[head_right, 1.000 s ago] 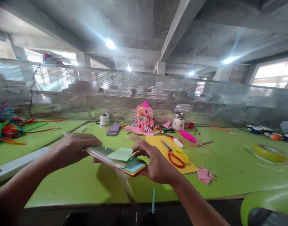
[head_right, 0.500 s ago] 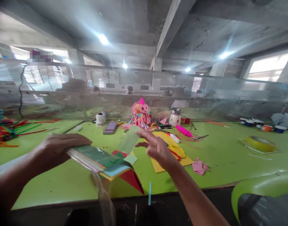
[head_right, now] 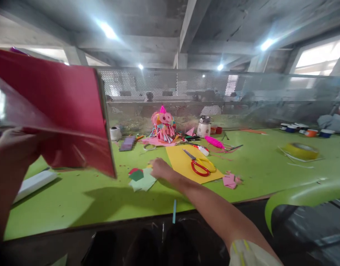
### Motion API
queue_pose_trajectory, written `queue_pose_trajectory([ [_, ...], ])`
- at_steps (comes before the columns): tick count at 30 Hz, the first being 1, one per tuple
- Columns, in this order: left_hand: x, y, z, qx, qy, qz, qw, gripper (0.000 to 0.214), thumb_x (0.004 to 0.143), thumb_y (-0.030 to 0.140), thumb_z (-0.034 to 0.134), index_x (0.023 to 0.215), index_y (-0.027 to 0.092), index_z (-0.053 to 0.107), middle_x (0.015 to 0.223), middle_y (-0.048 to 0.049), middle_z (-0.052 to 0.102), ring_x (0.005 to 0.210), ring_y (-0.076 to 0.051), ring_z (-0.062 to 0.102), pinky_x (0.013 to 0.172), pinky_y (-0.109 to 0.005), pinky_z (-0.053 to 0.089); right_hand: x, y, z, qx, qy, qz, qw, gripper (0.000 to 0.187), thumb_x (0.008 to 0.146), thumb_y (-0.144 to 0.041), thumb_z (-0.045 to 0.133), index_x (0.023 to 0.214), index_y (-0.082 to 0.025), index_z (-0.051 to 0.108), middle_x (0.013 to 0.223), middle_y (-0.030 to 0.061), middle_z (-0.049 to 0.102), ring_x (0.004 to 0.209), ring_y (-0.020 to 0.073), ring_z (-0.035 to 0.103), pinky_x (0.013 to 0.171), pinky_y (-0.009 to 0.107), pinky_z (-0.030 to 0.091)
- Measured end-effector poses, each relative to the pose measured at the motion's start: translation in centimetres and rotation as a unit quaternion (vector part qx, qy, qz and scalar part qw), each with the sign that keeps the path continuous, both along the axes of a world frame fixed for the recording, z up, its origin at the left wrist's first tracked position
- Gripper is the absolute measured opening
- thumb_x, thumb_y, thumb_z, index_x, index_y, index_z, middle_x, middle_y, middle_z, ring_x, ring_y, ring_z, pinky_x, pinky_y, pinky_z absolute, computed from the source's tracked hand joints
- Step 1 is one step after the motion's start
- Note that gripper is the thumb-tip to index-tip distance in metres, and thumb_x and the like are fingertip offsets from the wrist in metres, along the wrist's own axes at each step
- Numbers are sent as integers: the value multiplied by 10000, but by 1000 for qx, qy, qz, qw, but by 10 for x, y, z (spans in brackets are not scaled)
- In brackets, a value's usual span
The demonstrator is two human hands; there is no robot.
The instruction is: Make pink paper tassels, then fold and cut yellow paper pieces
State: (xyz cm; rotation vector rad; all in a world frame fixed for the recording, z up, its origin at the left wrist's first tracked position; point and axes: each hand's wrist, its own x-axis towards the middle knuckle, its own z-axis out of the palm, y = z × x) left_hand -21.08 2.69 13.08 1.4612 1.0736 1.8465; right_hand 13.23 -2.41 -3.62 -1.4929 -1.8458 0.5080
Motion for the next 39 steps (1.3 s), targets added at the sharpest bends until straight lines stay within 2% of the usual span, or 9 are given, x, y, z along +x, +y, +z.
queue_pose_trajectory([
  [3,19,-4,0,-68,-62,-74,993,527,451,185,914,925,79,710,786,1,748,626,-116,647,577,-225,597,10,-10,3,30,-50,3,998,583,659,-189,759,1219,-77,641,1220,244,614,1211,386,491,1039,546,348],
  [8,55,-5,-4,-207,-42,-135,968,590,465,190,926,997,59,708,720,-44,744,551,-172,655,471,-288,583,13,-28,2,43,-74,91,992,373,776,-230,681,1141,-156,662,1252,155,627,1202,292,525,1056,452,366],
  [12,80,-8,-4,-170,-78,-155,970,556,453,174,927,956,59,719,708,-28,743,547,-166,657,499,-288,591,11,-36,4,52,-39,133,989,243,710,-181,699,953,-184,690,1058,107,703,1057,279,613,995,451,423],
  [16,104,-19,-11,-158,-140,-176,961,465,493,177,910,909,77,728,721,-23,743,577,-164,669,571,-305,605,33,-43,27,83,87,150,981,472,777,-204,513,1246,-234,554,1179,70,667,1100,217,610,945,397,476],
  [18,116,-23,-19,-150,-175,-182,956,422,491,177,905,868,96,733,729,-32,746,597,-177,680,593,-315,612,50,-47,45,51,280,212,935,548,722,-223,490,1267,-220,543,1200,78,659,1094,216,618,942,386,481],
  [21,132,-26,-32,-121,-205,-181,954,408,477,190,903,845,133,735,788,-53,758,691,-220,711,660,-341,629,67,-52,69,-28,413,247,876,537,686,-277,520,1214,-210,593,1185,78,670,1042,213,636,925,369,492],
  [27,153,-21,-51,-80,-227,-209,948,490,441,225,915,883,148,720,833,-74,761,799,-266,723,729,-374,622,56,-32,95,9,403,161,901,372,726,-381,749,1052,-219,673,1025,20,729,918,158,667,875,306,509],
  [32,159,-10,-55,-65,-196,-238,949,479,460,294,914,872,130,732,844,-82,762,786,-264,720,727,-370,608,40,-7,90,69,419,84,901,413,620,-373,839,966,-179,724,977,42,757,909,211,688,927,404,507],
  [39,143,9,-81,-122,-25,-370,921,578,547,369,892,1040,144,691,1023,-130,743,935,-285,702,839,-398,572,50,2,47,61,448,66,890,365,607,-348,853,927,-203,755,1017,39,756,942,243,689,962,456,500],
])
